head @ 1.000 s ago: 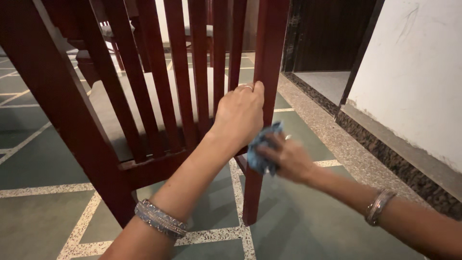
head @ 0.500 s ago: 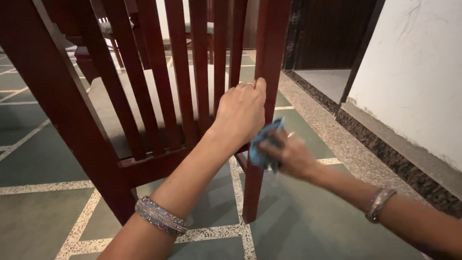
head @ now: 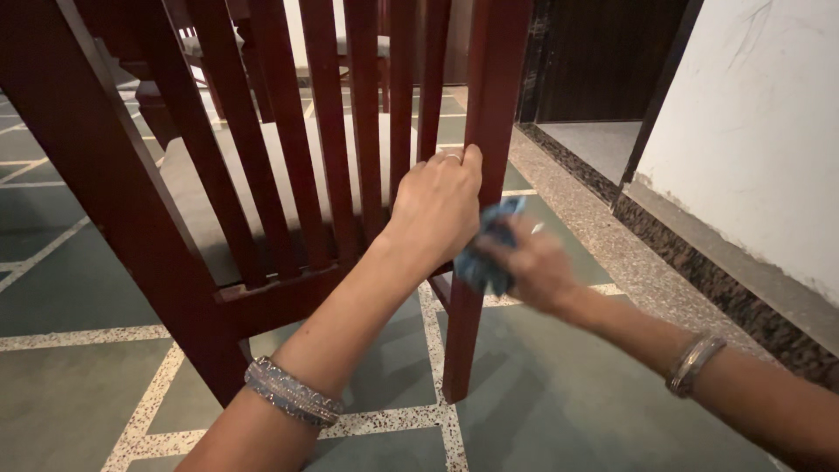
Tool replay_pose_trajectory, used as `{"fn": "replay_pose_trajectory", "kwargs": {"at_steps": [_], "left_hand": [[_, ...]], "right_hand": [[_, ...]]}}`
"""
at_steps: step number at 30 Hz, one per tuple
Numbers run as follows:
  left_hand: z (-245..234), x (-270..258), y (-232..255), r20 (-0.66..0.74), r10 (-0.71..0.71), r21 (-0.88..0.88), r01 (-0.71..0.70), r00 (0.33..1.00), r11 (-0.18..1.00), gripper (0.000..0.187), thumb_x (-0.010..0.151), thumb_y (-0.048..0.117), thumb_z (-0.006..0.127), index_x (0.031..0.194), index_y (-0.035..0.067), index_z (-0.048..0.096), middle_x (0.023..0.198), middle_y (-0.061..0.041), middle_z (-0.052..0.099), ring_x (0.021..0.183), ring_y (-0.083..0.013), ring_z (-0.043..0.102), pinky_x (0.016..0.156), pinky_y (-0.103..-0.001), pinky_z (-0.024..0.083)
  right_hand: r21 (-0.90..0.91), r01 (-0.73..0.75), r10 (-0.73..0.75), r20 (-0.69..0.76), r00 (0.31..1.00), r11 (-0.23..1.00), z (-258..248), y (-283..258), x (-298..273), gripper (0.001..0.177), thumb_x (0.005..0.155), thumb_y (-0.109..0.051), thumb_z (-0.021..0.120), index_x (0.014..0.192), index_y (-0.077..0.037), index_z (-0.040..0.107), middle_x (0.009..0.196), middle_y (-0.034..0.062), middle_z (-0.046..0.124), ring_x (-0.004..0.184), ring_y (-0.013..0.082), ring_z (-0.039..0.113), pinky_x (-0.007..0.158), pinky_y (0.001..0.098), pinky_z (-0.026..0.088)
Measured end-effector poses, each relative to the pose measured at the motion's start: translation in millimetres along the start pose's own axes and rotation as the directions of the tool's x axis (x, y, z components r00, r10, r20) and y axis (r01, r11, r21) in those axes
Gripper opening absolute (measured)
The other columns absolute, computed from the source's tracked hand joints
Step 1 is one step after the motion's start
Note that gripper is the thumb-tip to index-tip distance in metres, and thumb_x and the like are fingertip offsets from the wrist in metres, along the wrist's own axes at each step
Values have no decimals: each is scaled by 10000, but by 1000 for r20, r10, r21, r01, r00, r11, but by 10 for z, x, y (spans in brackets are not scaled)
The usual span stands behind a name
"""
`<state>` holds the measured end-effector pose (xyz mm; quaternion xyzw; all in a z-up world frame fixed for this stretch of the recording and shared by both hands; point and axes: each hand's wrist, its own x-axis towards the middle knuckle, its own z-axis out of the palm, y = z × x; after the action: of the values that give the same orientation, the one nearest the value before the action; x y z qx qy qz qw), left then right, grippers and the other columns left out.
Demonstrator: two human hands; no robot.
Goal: The person wipes the backrest and legs of a wooden chair using a blue cloth. They systematically clean the vertical slats, the top decorative panel, and the chair legs, moving around the chair to reach different sides.
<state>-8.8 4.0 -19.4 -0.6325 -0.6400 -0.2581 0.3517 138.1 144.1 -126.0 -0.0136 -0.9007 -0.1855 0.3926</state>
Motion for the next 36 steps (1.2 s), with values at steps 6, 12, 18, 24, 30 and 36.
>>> {"fn": "replay_pose_trajectory", "kwargs": {"at_steps": [6, 12, 18, 24, 30, 36], "left_hand": [[37, -37, 13, -10, 17, -6, -17, 1000, 1000, 375, 754, 21, 630, 1120, -49, 592, 918, -192, 721, 929, -332, 719, 790, -416, 579], [54, -50, 5, 23, 16, -6, -15, 1000, 1000, 281, 772, 10, 620, 1050, -18, 598, 951, -190, 718, 949, -333, 718, 808, -420, 578], [72, -70, 2, 41, 15, -9, -15, 999, 1000, 245, 784, 18, 620, 1027, -8, 603, 977, -186, 719, 956, -338, 715, 825, -421, 577], [91, -95, 15, -12, 61, 8, -61, 998, 998, 340, 767, 18, 633, 1100, -45, 603, 981, -187, 716, 974, -321, 714, 820, -411, 574], [149, -70, 30, 24, 43, -47, -42, 999, 998, 327, 752, 64, 670, 1061, -25, 609, 993, -175, 715, 999, -328, 702, 856, -418, 561], [209, -186, -25, 51, 78, 33, -79, 996, 996, 531, 732, 55, 662, 1237, -90, 583, 997, -197, 715, 919, -321, 713, 794, -402, 570]], "right_hand": [[25, -62, 65, -167, 984, 998, 1, -82, 1, 563, 683, -237, 898, 1188, -154, 664, 1259, 158, 572, 1118, 380, 627, 835, 488, 577], [45, 55, -57, 47, 997, 997, -21, -167, -93, 547, 573, -205, 888, 1104, -167, 761, 1257, 161, 578, 1094, 400, 615, 778, 471, 580], [28, -156, 158, -174, 972, 987, -108, -20, 107, 546, 703, -215, 901, 1209, -137, 712, 1296, 150, 553, 1152, 358, 596, 902, 481, 574], [100, -28, 1, 268, 963, 995, 102, -384, -273, 687, 540, -85, 860, 1206, -220, 756, 1245, 152, 579, 1109, 423, 594, 755, 455, 589], [72, -130, 135, -76, 988, 989, -85, -99, 2, 644, 682, -169, 879, 1282, -173, 645, 1285, 183, 567, 1096, 380, 614, 876, 490, 577], [95, -17, 13, 44, 999, 995, 100, -373, -258, 649, 597, -113, 832, 1230, -168, 699, 1271, 186, 577, 1050, 412, 629, 781, 470, 580]]}}
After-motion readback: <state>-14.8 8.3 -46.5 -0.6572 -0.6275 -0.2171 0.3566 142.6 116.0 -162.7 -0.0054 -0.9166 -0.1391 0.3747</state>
